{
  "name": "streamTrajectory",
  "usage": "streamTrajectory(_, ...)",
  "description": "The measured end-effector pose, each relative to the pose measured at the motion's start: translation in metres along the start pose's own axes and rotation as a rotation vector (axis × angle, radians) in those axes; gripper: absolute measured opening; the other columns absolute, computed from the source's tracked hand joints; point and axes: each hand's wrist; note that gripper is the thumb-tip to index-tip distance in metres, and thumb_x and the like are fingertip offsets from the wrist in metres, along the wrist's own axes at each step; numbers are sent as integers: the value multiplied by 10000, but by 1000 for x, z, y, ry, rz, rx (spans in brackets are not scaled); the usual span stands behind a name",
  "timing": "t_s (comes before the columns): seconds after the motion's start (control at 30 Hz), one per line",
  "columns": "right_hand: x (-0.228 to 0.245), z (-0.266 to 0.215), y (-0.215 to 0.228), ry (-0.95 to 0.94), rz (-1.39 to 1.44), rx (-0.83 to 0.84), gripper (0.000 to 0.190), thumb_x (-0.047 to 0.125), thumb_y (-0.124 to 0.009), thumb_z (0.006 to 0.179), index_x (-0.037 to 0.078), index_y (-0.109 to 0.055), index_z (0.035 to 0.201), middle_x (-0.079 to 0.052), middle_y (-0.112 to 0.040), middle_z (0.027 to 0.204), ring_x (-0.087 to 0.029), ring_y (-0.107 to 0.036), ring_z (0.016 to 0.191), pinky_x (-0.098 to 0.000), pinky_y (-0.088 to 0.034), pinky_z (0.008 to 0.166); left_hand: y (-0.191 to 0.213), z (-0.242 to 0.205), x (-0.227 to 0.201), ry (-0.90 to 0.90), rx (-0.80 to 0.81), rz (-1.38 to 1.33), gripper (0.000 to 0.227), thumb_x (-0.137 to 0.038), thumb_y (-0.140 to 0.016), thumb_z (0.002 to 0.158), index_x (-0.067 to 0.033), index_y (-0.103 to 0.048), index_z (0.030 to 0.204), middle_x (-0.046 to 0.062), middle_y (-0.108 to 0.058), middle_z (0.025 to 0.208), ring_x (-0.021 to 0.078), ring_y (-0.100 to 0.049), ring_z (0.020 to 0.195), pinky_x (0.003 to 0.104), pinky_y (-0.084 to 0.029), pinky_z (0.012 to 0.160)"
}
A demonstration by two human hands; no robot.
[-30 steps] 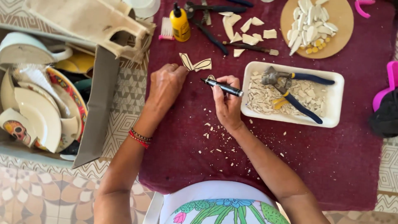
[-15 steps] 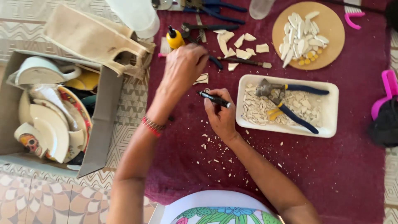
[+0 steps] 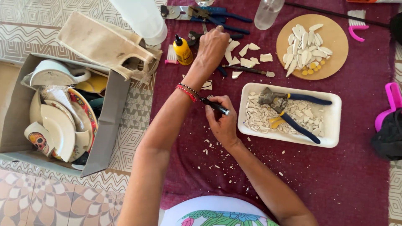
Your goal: Marking and trimming small wooden decorative pieces using a marker and pliers
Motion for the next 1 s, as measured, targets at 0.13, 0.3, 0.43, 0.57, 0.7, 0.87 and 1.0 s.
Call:
streamTrajectory(0.13, 0, 0, 0, -12, 6, 0, 155, 128, -626, 994, 40, -604, 1120, -97, -608, 1038, -223, -633, 930, -326, -526, 847, 41, -9, -8, 11, -80, -114, 249, -29, -676, 924, -34, -576, 696, 72, -593, 773, 238, -593, 548, 420, -590, 452)
streamTrajectory(0.3, 0, 0, -1, -46, 13, 11, 157, 129, -650, 981, 50, -612, 1111, -85, -612, 1013, -184, -616, 838, -288, -517, 728, 95, -26, -17, 739, 202, -1798, 138, -133, -843, 832, -53, -785, 929, 81, -785, 782, 103, -713, 587, 162, -446, 448)
streamTrajectory(0.43, -3, -1, -2, -19, 28, 5, 190, 146, -646, 989, 25, -601, 1128, -123, -616, 1058, -246, -658, 982, -334, -567, 891, 113, -37, -23, 757, 240, -1910, 141, -90, -829, 828, -3, -765, 918, 109, -763, 766, 108, -677, 554, 163, -471, 424)
streamTrajectory(0.57, -3, -3, -3, -36, 35, 17, 198, 187, -637, 1002, 39, -596, 1127, -102, -610, 1052, -225, -652, 969, -321, -556, 871, 106, -44, -19, 621, 166, -1842, 143, -53, -809, 855, 2, -735, 964, 94, -747, 772, 113, -676, 553, 166, -454, 413)
streamTrajectory(0.7, 0, -1, -2, -10, 12, 16, 146, 100, -644, 984, 31, -605, 1106, -109, -612, 1035, -227, -637, 935, -319, -535, 832, 98, -45, -11, 351, -59, -576, 395, -54, -640, 832, -128, -709, 1214, 85, -814, 855, 326, -764, 765, 509, -592, 635)
streamTrajectory(0.87, -2, 0, -2, 8, -4, 25, 149, 101, -642, 985, 31, -605, 1111, -109, -616, 1031, -227, -641, 919, -323, -545, 807, 48, -30, -21, 210, -31, -303, 250, -22, -619, 947, -32, -616, 697, 61, -614, 755, 171, -553, 535, 317, -518, 435)
streamTrajectory(1.0, -1, 0, 0, 41, -16, 25, 145, 94, -632, 989, 24, -602, 1112, -118, -611, 1030, -248, -644, 935, -344, -537, 839, 14, -7, -25, 176, -3, -250, 356, -281, -836, 859, -33, -625, 715, 210, -682, 1054, 272, -671, 650, 410, -574, 518)
Point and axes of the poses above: each hand's wrist, its own z-axis towards the middle knuckle, its own y-axis out of the back of the hand, x = y × z
